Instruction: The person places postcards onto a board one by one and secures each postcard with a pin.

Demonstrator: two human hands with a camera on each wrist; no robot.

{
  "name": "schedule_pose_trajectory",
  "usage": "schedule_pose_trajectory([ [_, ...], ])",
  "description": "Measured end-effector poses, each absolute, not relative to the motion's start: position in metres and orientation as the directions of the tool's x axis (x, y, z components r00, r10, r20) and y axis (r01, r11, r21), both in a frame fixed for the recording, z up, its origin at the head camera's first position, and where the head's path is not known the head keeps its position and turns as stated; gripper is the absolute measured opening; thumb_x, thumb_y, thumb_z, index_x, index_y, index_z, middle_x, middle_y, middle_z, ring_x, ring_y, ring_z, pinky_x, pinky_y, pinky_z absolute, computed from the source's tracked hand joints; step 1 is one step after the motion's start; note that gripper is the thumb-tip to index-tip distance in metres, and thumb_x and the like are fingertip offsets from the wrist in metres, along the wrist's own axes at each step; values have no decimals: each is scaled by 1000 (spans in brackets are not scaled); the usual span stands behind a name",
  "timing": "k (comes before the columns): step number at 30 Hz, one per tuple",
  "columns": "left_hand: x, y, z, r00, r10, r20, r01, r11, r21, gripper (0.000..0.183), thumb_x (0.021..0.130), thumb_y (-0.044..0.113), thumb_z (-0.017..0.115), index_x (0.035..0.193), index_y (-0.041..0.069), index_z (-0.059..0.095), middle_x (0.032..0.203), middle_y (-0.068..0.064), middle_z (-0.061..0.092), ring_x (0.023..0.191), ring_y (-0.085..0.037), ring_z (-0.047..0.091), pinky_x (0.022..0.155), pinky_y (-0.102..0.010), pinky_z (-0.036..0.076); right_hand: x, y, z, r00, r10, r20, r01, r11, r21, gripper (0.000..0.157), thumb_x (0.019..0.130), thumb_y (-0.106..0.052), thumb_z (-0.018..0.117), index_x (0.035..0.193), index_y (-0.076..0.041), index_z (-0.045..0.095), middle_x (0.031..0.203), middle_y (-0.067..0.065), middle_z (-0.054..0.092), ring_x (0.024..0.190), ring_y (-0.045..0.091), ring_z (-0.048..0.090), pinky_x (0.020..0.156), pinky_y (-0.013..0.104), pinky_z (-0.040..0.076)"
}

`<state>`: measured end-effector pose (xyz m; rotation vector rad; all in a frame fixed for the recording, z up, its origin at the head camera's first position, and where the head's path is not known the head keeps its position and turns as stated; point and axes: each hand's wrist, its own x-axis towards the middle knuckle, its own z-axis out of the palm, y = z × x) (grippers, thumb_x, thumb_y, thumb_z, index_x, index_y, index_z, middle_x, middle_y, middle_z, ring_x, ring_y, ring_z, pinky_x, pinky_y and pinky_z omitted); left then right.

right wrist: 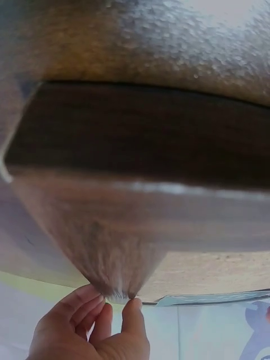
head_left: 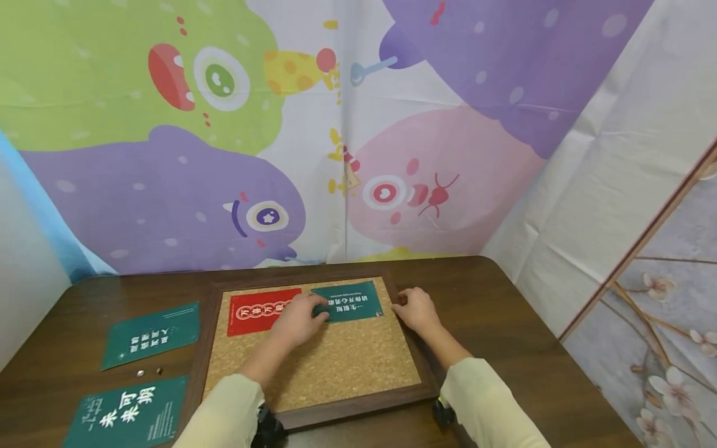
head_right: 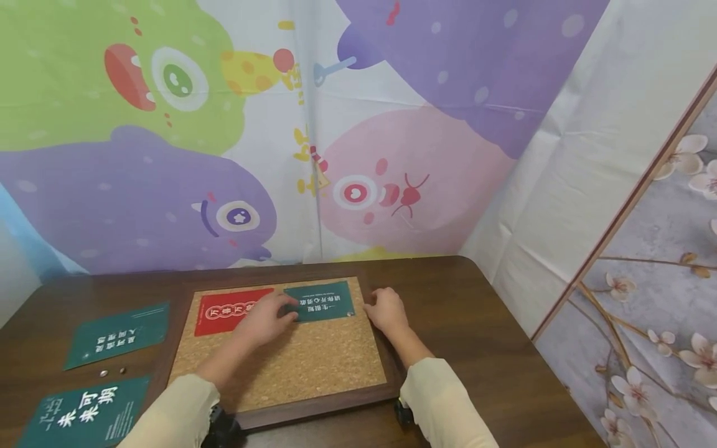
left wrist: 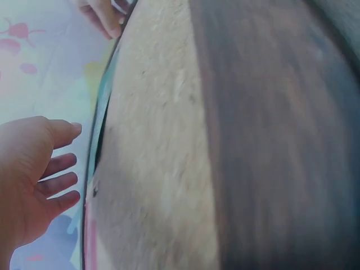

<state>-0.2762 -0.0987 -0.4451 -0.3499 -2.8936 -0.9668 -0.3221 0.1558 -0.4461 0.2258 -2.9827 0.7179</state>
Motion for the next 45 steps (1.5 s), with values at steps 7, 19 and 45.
schedule_pose_trajectory([
  [7,-272,-118,-438,-975,150,162,217,775,593,31,85,18,67,113,4,64,114,-13,61,97,-24,59,88,-41,49,-325,157,-445,-993,-105,49,-116,889,-444,35,85,-21,67,110,4,66,104,17,68,100,31,63,85,43,51],
  [19,-260,-151,-423,-990,73,124,136,760,636,42,88,22,63,126,3,57,127,-19,56,122,-37,49,102,-51,39,-327,156,-443,-995,-96,25,-98,895,-434,35,86,-20,66,111,4,65,107,18,67,103,33,62,86,44,51],
  [45,-231,-213,-418,-993,-69,99,14,750,661,47,89,26,62,129,3,52,130,-24,51,122,-42,45,98,-59,38,-324,154,-446,-997,-75,14,-72,869,-489,37,85,-21,66,112,4,64,107,19,67,100,33,63,83,43,52],
])
